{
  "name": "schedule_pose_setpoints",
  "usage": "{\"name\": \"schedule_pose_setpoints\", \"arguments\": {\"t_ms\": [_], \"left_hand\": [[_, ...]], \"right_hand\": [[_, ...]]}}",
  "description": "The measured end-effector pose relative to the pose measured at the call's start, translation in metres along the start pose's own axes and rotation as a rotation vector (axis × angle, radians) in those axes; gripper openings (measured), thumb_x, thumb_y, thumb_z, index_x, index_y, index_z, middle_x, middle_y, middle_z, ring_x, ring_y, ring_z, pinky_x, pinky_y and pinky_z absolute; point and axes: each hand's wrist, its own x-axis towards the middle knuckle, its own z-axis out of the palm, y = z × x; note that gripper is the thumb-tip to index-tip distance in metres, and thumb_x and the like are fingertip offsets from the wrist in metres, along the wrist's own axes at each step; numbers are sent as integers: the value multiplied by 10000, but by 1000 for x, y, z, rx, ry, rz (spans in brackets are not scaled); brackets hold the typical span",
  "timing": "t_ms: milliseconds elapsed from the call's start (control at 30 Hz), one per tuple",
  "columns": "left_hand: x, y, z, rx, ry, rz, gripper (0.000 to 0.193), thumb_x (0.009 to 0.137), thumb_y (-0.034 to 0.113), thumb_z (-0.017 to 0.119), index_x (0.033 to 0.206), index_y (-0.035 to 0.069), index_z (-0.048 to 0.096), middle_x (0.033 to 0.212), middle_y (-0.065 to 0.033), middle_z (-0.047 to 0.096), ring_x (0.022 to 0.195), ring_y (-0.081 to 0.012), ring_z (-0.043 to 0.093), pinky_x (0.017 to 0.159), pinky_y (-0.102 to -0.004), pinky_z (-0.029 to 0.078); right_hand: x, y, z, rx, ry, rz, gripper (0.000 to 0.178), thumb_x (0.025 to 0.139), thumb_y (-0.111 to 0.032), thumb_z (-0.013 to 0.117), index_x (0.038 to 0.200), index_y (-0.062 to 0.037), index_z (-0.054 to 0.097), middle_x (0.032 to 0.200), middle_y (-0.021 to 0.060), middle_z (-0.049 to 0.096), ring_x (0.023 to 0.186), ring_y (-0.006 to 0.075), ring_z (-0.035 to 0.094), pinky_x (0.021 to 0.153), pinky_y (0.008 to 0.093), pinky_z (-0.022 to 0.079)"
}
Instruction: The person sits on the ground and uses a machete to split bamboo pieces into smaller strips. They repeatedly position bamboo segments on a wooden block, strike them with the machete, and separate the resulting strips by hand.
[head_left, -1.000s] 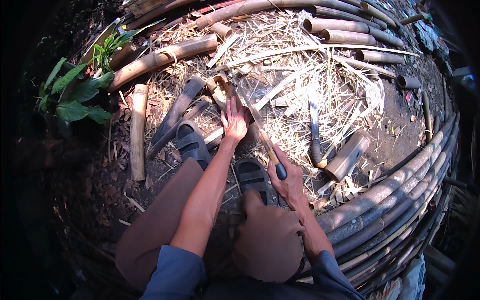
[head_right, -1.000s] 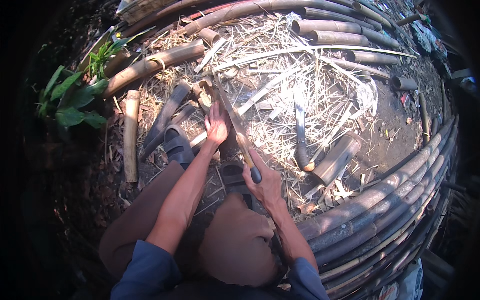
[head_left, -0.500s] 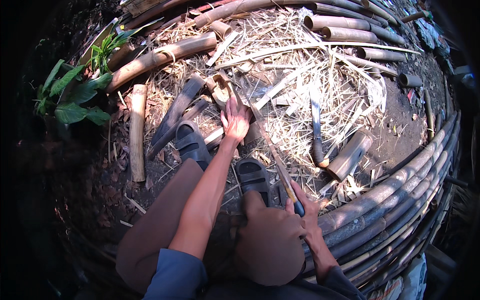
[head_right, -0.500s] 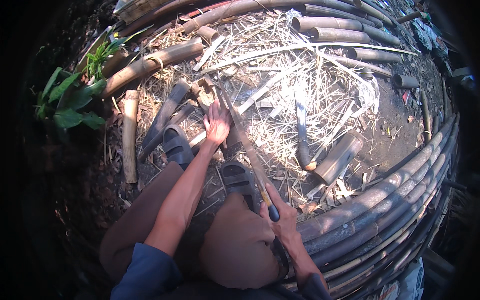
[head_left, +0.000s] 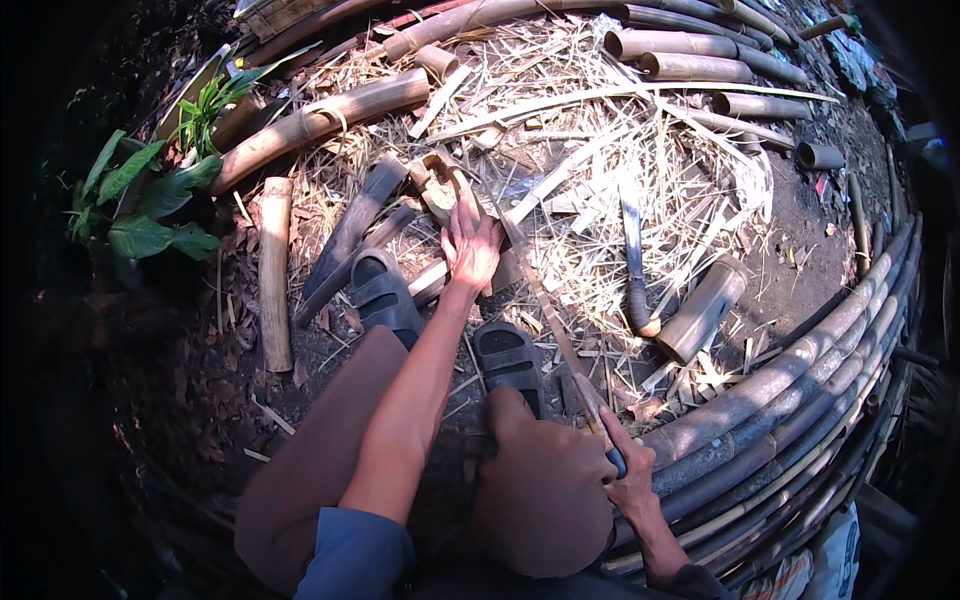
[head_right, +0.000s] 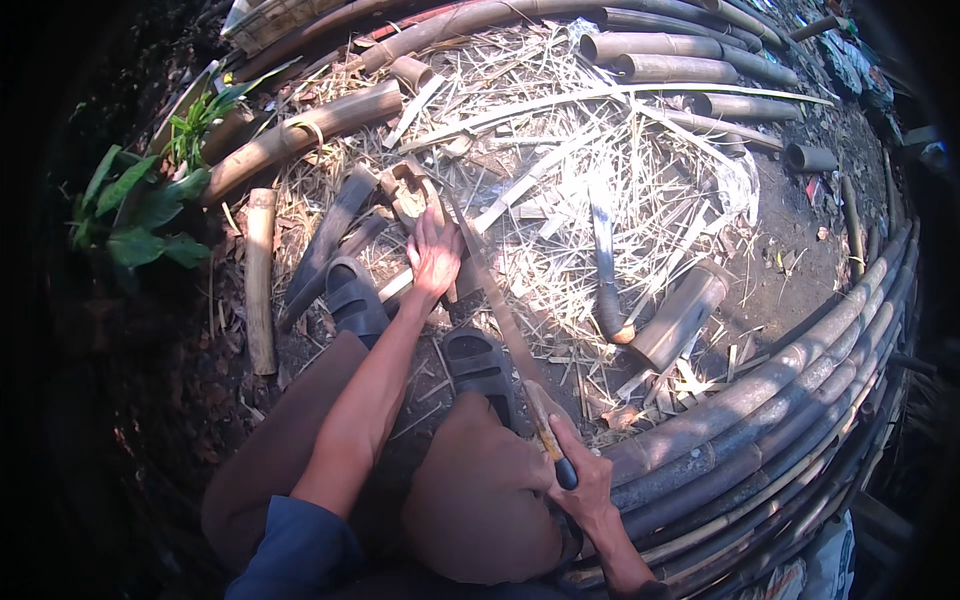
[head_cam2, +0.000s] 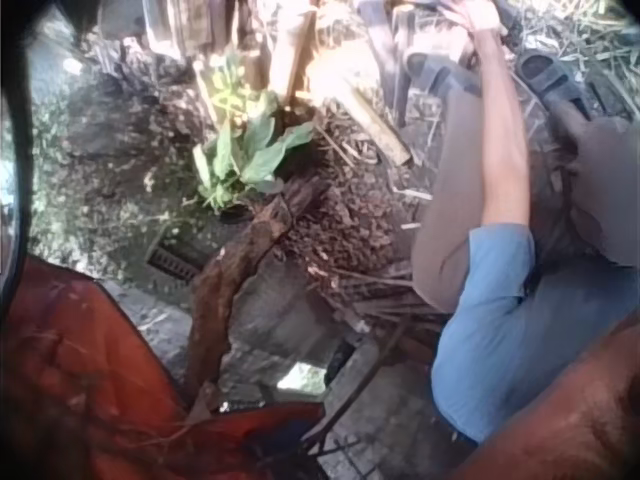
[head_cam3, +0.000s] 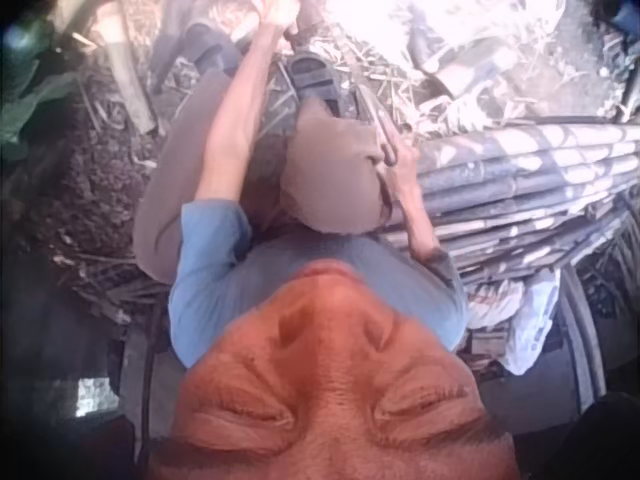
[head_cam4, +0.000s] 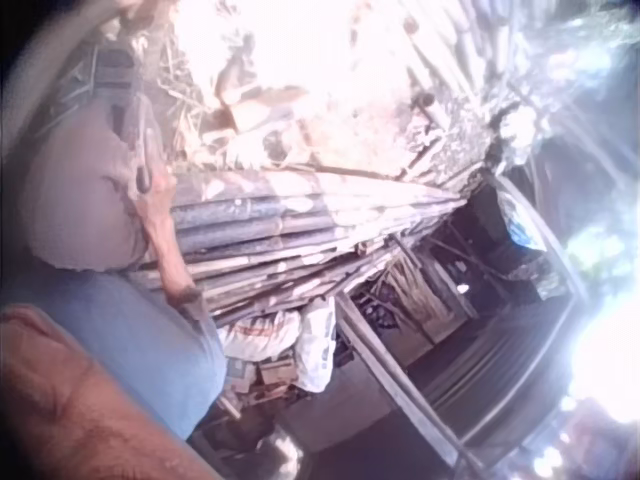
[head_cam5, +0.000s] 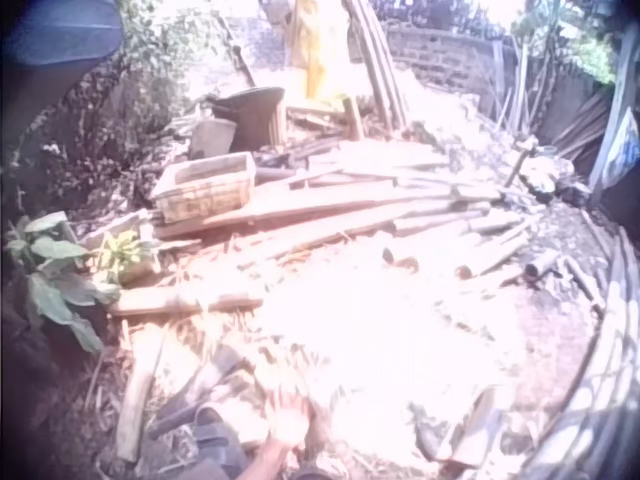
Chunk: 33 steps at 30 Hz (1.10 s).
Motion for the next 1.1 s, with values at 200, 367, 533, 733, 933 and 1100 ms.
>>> {"name": "schedule_pose_setpoints", "arguments": {"t_ms": [200, 367, 533, 733, 933, 1100], "left_hand": [[4, 1, 2, -29, -19, 58, 353, 967, 342, 481, 1263, 167, 557, 1568, -190, 134, 1456, -359, 100, 1077, -652, 177], [2, -8, -9, 1, -60, -39, 344, 976, 358, 461, 1239, 159, 559, 1563, -194, 145, 1454, -354, 110, 1084, -643, 172], [-9, -11, -1, 43, -26, -29, 325, 953, 323, 497, 1235, 169, 544, 1553, -180, 163, 1442, -338, 147, 1071, -630, 200], [1, 2, 2, 9, -27, 47, 375, 978, 355, 458, 1280, 152, 549, 1573, -180, 123, 1453, -346, 104, 1084, -642, 171], [-1, 0, -2, -23, 28, 3, 302, 973, 345, 471, 1130, 112, 582, 1540, -210, 204, 1436, -360, 171, 1060, -654, 218], [3, -2, 4, 19, 4, 36, 344, 967, 337, 475, 1238, 151, 578, 1572, -180, 137, 1455, -342, 110, 1078, -640, 182]], "right_hand": [[132, 0, 75, -98, 30, 61, 458, 859, -250, 653, 1295, -133, 580, 630, 189, 631, 556, 346, 648, 538, 393, 513], [58, -6, 41, -60, -63, 161, 490, 856, -234, 662, 1327, -141, 562, 645, 199, 641, 574, 341, 661, 569, 394, 526], [-2, 3, 6, 5, -17, 76, 503, 858, -201, 653, 1343, -114, 550, 640, 181, 642, 547, 297, 657, 548, 372, 510], [123, 2, 72, -106, -3, 116, 460, 856, -239, 651, 1300, -143, 580, 640, 202, 625, 557, 349, 632, 553, 406, 502], [-14, -7, -8, -22, -5, 2, 488, 844, -160, 658, 1317, -74, 571, 702, 163, 675, 581, 280, 678, 577, 390, 519], [107, 11, 69, -78, 83, -32, 465, 844, -193, 665, 1297, -121, 589, 641, 179, 635, 535, 316, 640, 542, 395, 497]]}}
